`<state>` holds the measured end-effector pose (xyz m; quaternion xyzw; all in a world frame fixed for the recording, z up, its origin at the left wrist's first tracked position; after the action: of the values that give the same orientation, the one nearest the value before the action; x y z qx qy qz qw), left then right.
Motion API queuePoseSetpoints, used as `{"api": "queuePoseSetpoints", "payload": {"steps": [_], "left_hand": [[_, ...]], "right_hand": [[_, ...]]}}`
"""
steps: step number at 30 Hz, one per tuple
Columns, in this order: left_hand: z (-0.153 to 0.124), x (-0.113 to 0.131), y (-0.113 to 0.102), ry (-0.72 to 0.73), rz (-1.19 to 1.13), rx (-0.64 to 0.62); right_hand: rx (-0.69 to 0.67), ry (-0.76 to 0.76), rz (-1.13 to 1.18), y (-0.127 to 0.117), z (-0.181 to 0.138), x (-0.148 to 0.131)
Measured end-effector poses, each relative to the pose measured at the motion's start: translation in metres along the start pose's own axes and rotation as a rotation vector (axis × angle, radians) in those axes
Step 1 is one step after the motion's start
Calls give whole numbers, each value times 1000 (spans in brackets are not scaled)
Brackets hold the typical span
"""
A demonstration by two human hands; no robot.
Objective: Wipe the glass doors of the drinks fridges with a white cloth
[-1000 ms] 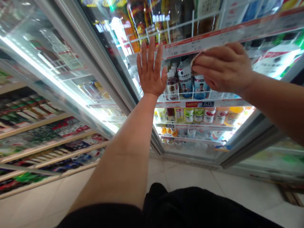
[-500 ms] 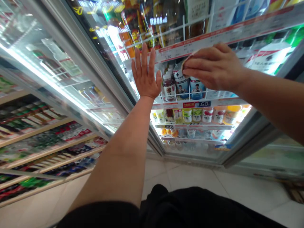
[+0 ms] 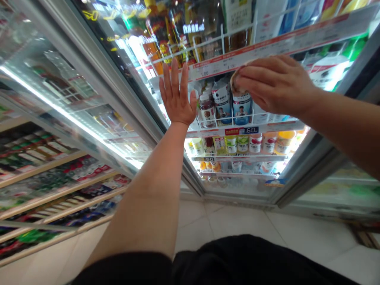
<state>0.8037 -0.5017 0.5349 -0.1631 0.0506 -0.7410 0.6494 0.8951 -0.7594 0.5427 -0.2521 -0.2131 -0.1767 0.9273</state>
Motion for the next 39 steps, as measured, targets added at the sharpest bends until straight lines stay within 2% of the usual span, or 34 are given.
{"api": "queuePoseSetpoints", "payload": {"steps": [5, 12, 16, 22, 31, 39], "left_hand": [[1, 2, -1, 45, 66, 35], [2, 0, 0, 36, 54, 42], [1, 0, 2, 18, 3, 23], [1, 0, -1, 95, 112, 86], [2, -1, -1, 54, 116, 68], [3, -1, 0, 99, 210, 88]], "right_hand": [[96, 107, 18, -6, -8, 16], [150, 124, 61, -5, -6, 10], [141, 98, 83, -2, -9, 12], [63, 212, 314, 5, -22, 21], [57, 310, 398, 8, -22, 19], [21, 297, 396, 6, -21, 22]]}}
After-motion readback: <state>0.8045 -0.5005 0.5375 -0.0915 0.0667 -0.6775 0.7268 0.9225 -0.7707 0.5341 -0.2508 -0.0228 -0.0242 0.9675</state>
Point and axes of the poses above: each hand's wrist, its own z-axis towards the middle knuckle, its own y-axis out of the palm, x = y × z, the point moved 5 cm from there along z, towards the middle knuckle, and after that the axes turned 11 degrees about x, right-handed, at the moved point
